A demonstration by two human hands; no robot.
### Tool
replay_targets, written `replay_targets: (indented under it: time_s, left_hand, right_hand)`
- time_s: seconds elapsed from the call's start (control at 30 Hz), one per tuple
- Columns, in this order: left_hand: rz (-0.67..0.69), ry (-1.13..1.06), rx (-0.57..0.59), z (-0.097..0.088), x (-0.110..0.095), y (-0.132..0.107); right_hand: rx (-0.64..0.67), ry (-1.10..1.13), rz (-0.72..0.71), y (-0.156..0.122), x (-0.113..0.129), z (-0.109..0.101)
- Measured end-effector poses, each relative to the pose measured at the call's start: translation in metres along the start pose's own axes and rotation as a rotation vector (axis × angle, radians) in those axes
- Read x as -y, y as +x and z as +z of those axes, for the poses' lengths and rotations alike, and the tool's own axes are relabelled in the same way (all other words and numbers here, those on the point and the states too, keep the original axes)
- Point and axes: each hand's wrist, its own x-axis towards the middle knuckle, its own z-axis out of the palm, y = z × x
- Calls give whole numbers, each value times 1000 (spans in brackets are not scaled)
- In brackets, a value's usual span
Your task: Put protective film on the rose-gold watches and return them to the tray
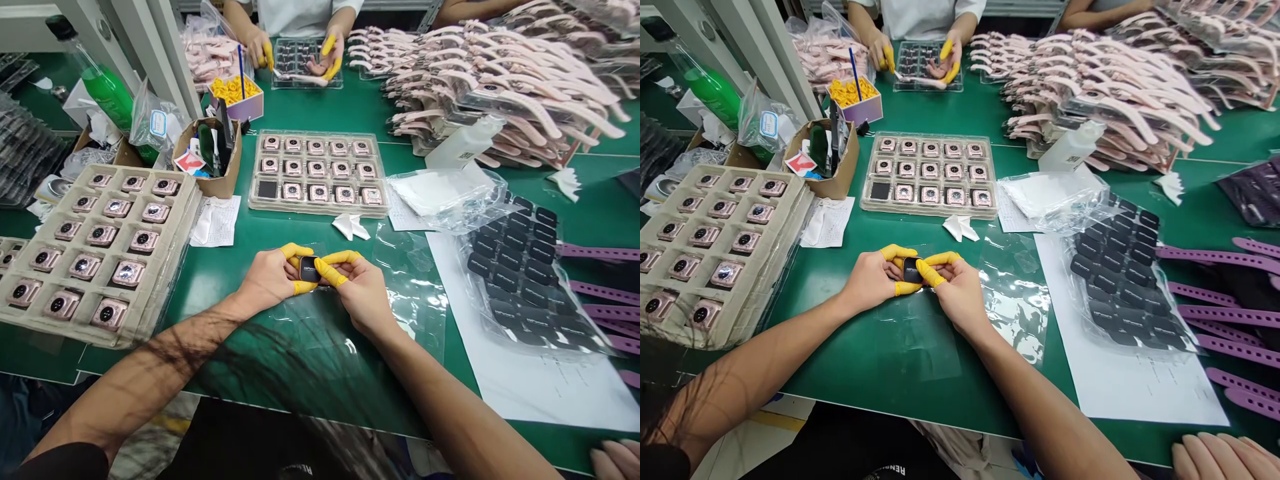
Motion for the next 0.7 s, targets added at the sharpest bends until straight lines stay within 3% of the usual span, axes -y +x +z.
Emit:
replay_targets:
  time_s: [0.37, 0.53, 0.6, 0.7]
  left_hand:
    - [21, 8, -3, 0, 3, 1]
    - [11, -63, -13, 1, 1, -3]
    - [104, -34, -97, -10, -6, 5]
    - [282, 320, -252, -44, -20, 40]
  right_hand:
    - [-1, -36, -46, 1, -8, 0]
    - [-135, 6, -30, 3, -8, 1]
    - [-118, -25, -41, 4, -10, 1]
    - [-12, -204, -120, 6, -15, 0]
